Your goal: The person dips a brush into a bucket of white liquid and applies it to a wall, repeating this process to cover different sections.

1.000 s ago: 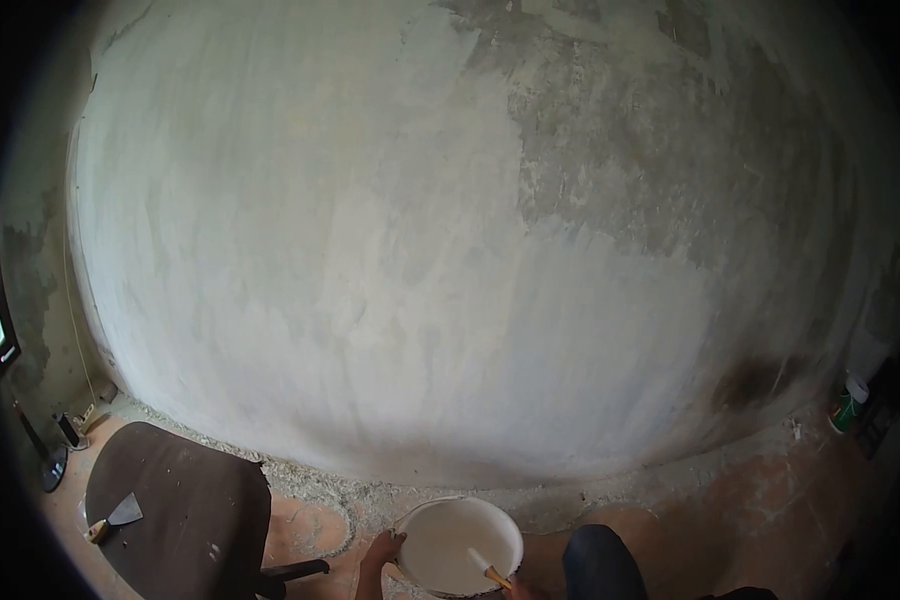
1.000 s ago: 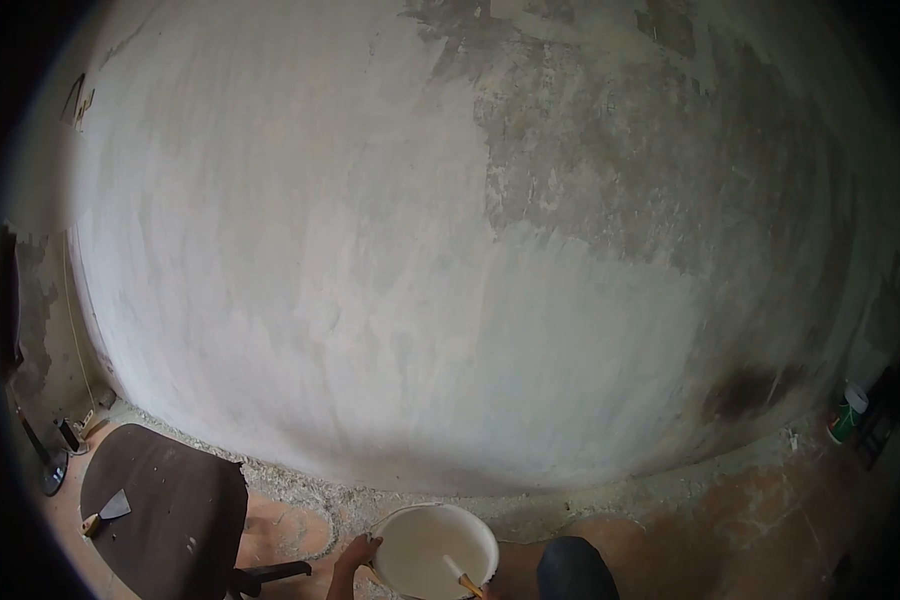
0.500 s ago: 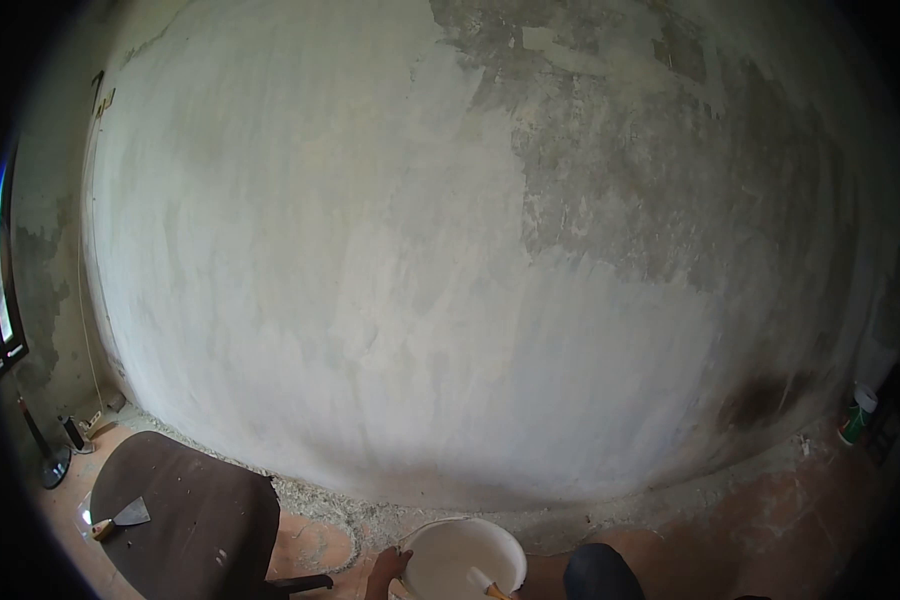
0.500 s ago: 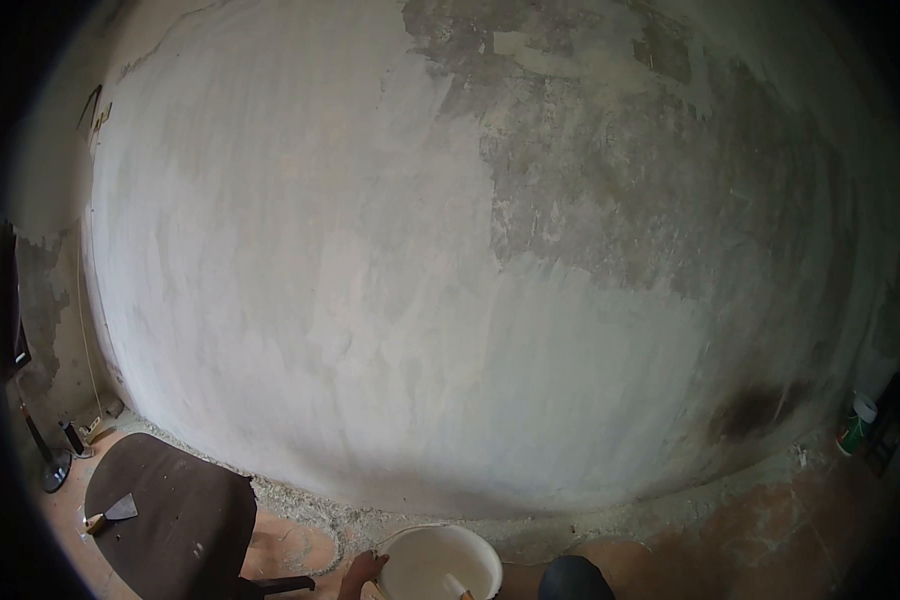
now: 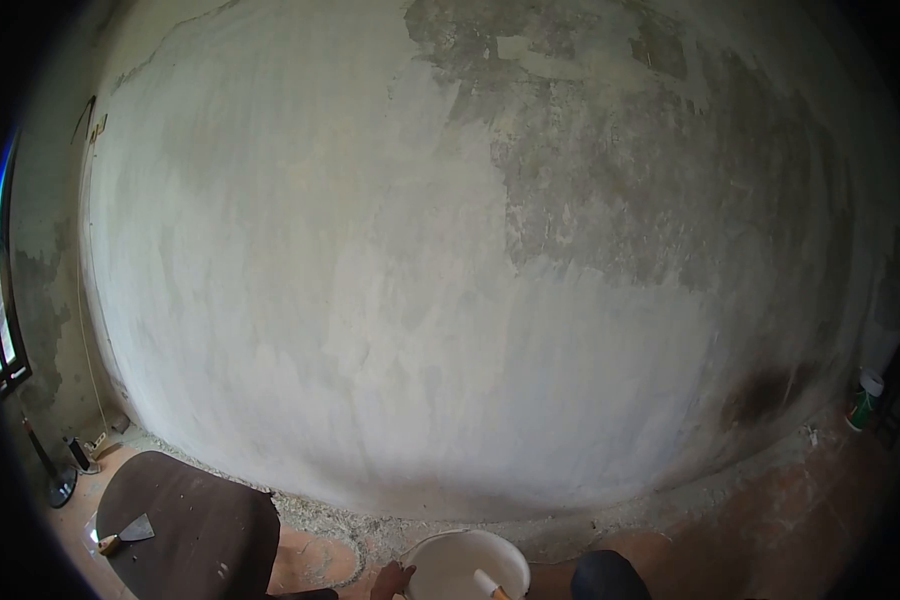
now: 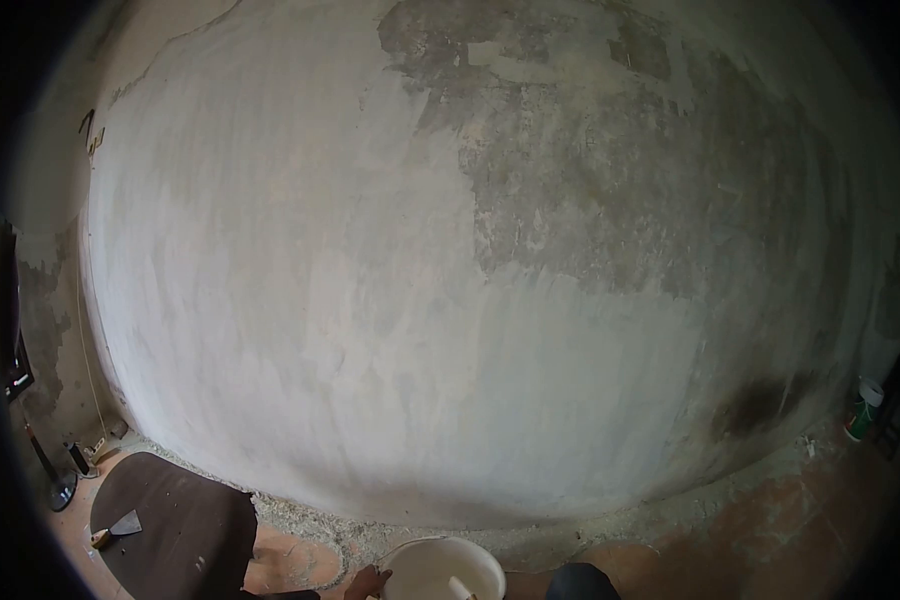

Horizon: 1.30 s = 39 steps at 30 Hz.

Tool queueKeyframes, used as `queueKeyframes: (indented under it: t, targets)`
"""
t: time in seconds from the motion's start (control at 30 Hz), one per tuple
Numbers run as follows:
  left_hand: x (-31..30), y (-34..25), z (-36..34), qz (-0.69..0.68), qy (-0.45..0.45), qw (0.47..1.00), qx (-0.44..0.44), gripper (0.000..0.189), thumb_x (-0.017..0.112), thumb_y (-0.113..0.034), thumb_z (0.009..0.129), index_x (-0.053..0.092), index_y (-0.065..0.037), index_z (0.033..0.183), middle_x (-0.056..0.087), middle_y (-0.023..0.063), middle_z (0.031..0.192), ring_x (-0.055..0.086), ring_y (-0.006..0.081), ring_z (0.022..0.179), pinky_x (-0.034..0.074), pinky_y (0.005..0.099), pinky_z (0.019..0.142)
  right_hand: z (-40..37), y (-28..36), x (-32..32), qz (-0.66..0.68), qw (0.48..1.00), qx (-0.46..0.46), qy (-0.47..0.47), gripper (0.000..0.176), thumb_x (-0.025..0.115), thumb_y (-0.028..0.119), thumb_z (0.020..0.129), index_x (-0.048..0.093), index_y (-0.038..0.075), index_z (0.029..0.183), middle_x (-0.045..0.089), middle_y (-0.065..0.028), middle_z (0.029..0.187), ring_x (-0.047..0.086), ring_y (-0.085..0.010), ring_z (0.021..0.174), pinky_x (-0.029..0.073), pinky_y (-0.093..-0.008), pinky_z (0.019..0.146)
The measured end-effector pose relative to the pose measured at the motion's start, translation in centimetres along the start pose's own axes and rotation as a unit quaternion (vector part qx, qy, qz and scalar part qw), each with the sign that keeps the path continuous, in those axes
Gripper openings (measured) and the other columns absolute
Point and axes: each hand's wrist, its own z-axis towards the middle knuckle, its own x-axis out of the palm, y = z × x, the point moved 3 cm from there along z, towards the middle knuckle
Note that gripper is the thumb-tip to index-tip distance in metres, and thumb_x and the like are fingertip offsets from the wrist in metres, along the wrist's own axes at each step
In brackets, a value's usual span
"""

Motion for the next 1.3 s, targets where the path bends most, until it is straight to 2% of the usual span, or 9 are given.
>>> queueKeyframes:
  t: [0.53,0.6,0.73,0.77,0.8,0.83,0.93,1.07,1.3]
  targets:
    - [-2.3,-3.0,-3.9,0.031,-0.03,0.999,-0.025,0.053,0.058,-0.008,0.08,0.047,-0.012,0.132,0.06,0.0223,0.108,0.056,0.0362,0.102,0.047,0.0426,0.085,0.0,0.2,0.2,0.046,0.998,-0.007,-0.052,0.038,0.043,0.02,0.093,0.049,0.019,0.131,0.064,-0.0218,0.093,0.062,-0.0341,0.08,0.046,-0.0458,0.07]
    - [-8.8,-8.6,-7.0,-0.139,0.03,0.954,-0.265,0.071,0.053,-0.052,0.085,0.05,0.012,0.116,0.056,0.0285,0.117,0.055,0.0365,0.111,0.043,0.0421,0.093,-0.1,0.3,0.1,0.05,0.997,-0.009,-0.054,0.038,0.044,0.02,0.093,0.049,0.019,0.131,0.064,-0.0221,0.092,0.062,-0.0339,0.08,0.046,-0.046,0.07]
    - [-11.4,-11.4,-8.5,-0.133,0.038,0.96,-0.245,0.07,0.05,-0.051,0.087,0.047,0.011,0.119,0.054,0.0302,0.119,0.055,0.0374,0.112,0.042,0.0432,0.094,0.6,-0.8,0.9,0.057,0.998,-0.026,-0.027,0.04,0.047,0.023,0.092,0.048,0.017,0.131,0.064,-0.0239,0.09,0.062,-0.0339,0.078,0.046,-0.0477,0.074]
    - [-10.8,-10.9,-8.4,-0.132,0.002,0.961,-0.244,0.061,0.055,-0.047,0.087,0.053,0.007,0.113,0.065,0.0226,0.1,0.066,0.0326,0.083,0.05,0.0416,0.075,0.5,-2.1,1.8,0.066,0.997,-0.042,-0.016,0.043,0.05,0.026,0.091,0.046,0.014,0.133,0.064,-0.0252,0.09,0.063,-0.0341,0.077,0.046,-0.049,0.079]
    - [-10.1,-10.6,-8.3,-0.114,-0.019,0.96,-0.253,0.061,0.054,-0.047,0.087,0.052,0.007,0.115,0.065,0.0229,0.099,0.066,0.0323,0.085,0.05,0.0425,0.075,-0.4,1.8,-2.2,0.04,0.994,-0.072,-0.079,0.023,0.049,0.027,0.09,0.054,0.004,0.095,0.06,-0.0195,0.064,0.06,-0.0403,0.059,0.046,-0.0508,0.052]
    - [-10.2,-10.8,-8.5,-0.107,-0.021,0.964,-0.241,0.061,0.055,-0.047,0.087,0.051,0.006,0.116,0.065,0.023,0.098,0.066,0.0324,0.084,0.05,0.0427,0.076,-0.6,2.0,-3.1,0.014,0.992,-0.074,-0.099,0.023,0.05,0.027,0.091,0.056,0.005,0.091,0.059,-0.0188,0.061,0.06,-0.039,0.055,0.045,-0.0502,0.049]
    - [-11.8,-12.5,-9.2,-0.132,0.019,0.957,-0.257,0.07,0.05,-0.048,0.088,0.037,0.006,0.13,0.053,0.0302,0.121,0.051,0.0415,0.115,0.041,0.0459,0.095,-0.3,2.7,-4.5,0.009,0.989,-0.091,-0.113,0.024,0.047,0.026,0.093,0.055,0.004,0.091,0.058,-0.0183,0.059,0.059,-0.0388,0.053,0.045,-0.0478,0.045]
    - [-12.1,-13.3,-9.6,-0.15,-0.036,0.958,-0.241,0.061,0.051,-0.046,0.089,0.046,0.009,0.115,0.057,0.0308,0.11,0.056,0.0424,0.105,0.046,0.0457,0.085,-0.6,2.8,-5.1,0.008,0.996,-0.059,-0.071,0.026,0.047,0.026,0.094,0.053,0.002,0.094,0.059,-0.0189,0.061,0.06,-0.0387,0.057,0.044,-0.0462,0.047]
    - [-12.5,-13.6,-9.7,-0.162,-0.017,0.949,-0.269,0.061,0.048,-0.045,0.09,0.041,0.007,0.121,0.056,0.0307,0.114,0.054,0.0419,0.111,0.042,0.0464,0.093,-0.4,2.9,-5.6,0.005,1.0,-0.017,-0.015,0.024,0.046,0.026,0.095,0.051,0.004,0.091,0.06,-0.0191,0.064,0.061,-0.0391,0.06,0.044,-0.0465,0.05]
